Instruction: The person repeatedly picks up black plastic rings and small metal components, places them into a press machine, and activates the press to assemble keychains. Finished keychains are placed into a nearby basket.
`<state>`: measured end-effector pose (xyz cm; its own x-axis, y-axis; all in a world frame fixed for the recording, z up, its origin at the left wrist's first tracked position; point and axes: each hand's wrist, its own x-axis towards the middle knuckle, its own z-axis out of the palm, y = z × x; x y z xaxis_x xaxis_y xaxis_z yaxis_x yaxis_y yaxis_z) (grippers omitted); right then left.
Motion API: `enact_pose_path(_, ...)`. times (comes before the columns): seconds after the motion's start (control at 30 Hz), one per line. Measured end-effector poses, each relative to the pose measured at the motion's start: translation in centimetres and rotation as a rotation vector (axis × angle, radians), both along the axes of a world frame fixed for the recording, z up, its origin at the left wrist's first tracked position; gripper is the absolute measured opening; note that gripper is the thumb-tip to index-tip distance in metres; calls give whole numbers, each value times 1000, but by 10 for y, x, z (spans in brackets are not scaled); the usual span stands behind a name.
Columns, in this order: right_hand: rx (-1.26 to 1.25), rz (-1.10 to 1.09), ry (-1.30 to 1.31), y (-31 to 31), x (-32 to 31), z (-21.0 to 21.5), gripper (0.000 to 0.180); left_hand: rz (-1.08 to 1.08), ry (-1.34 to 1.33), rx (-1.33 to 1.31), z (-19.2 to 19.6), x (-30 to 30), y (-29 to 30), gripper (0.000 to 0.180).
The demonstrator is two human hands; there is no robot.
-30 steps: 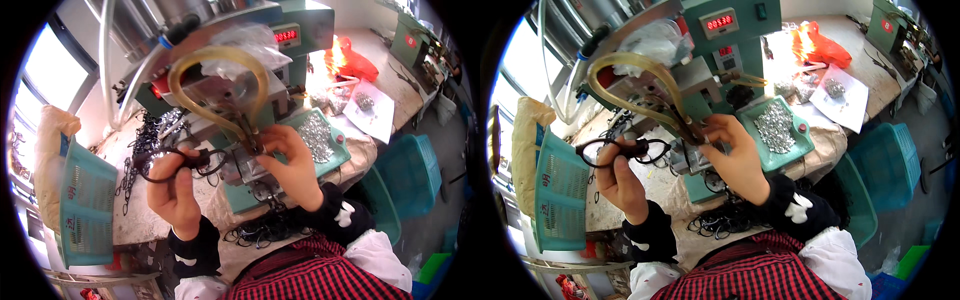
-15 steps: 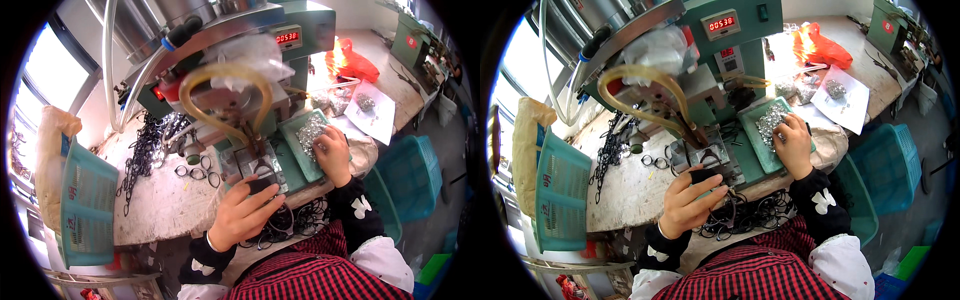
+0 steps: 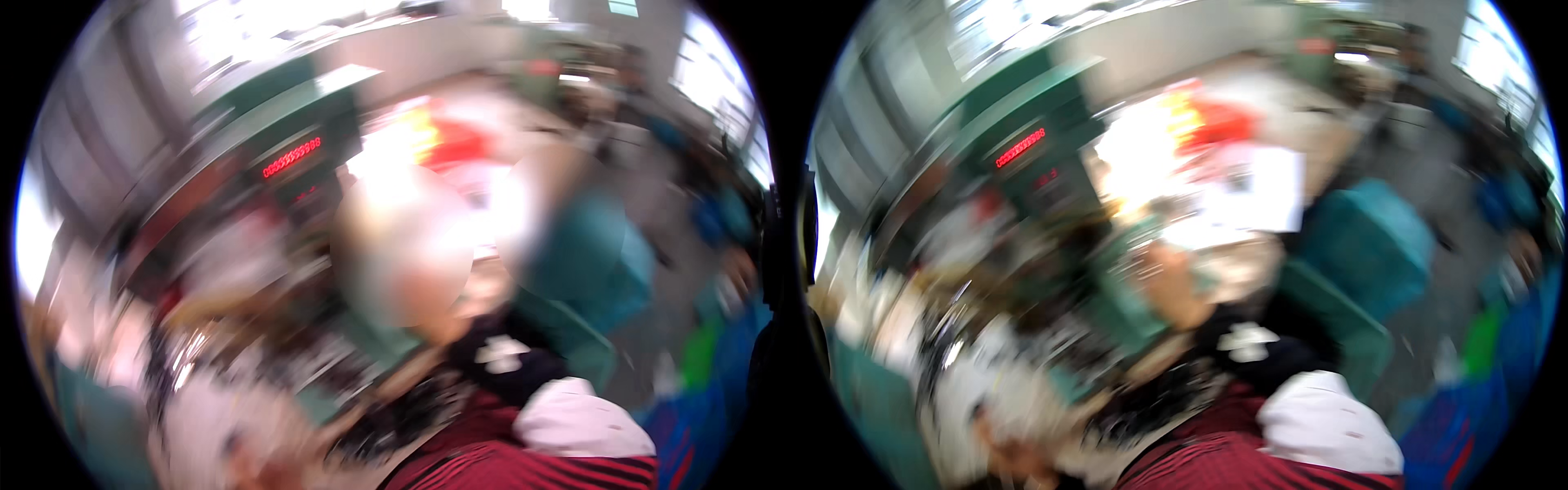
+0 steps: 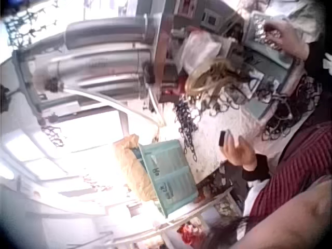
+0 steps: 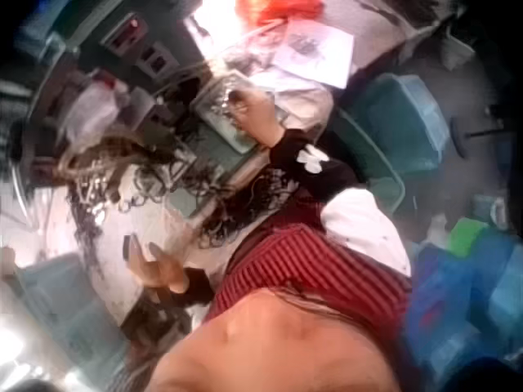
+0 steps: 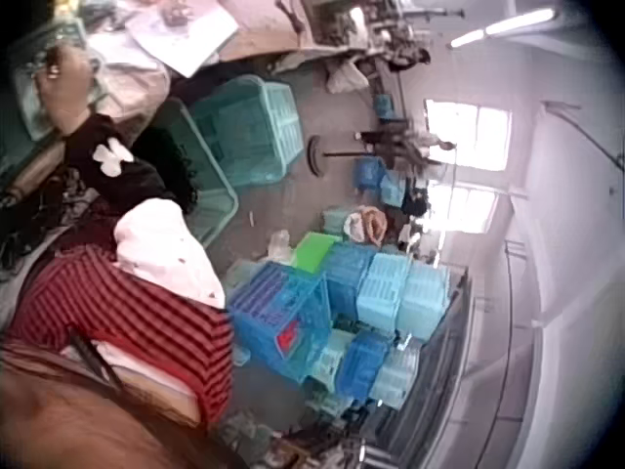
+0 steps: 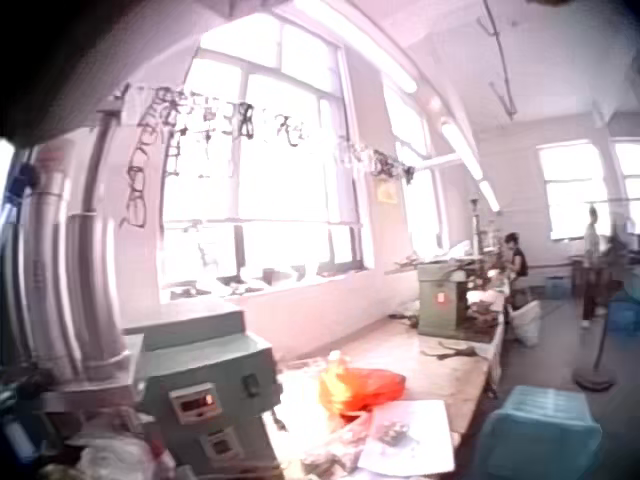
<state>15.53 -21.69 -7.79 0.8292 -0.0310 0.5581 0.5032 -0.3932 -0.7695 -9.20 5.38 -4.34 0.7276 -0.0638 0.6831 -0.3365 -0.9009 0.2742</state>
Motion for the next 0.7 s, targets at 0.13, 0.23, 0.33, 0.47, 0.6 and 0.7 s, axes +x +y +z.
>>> enact_pose_path(0.13,131,102,-111,16,-2,0,14,103,151,167,-40,26,44,47)
enact_pose_path(0.23,253,185,87,22,-5,0,15,136,218,225,-54,33,63,44)
enact_pose_path(0.33,198,202,70,11,-9,-6,17,176,250,233,-58,39,72,42)
enact_pose_path(0.47,144,82,-19,-15,-27,-5,13,248,247,218,-66,34,89,39)
enact_pose_path(0.6,190,143,43,-27,-51,16,13,408,185,119,-79,30,122,37)
enact_pose_path(0.7,182,273,-40,4,-58,42,17,567,51,-43,-70,48,153,37)
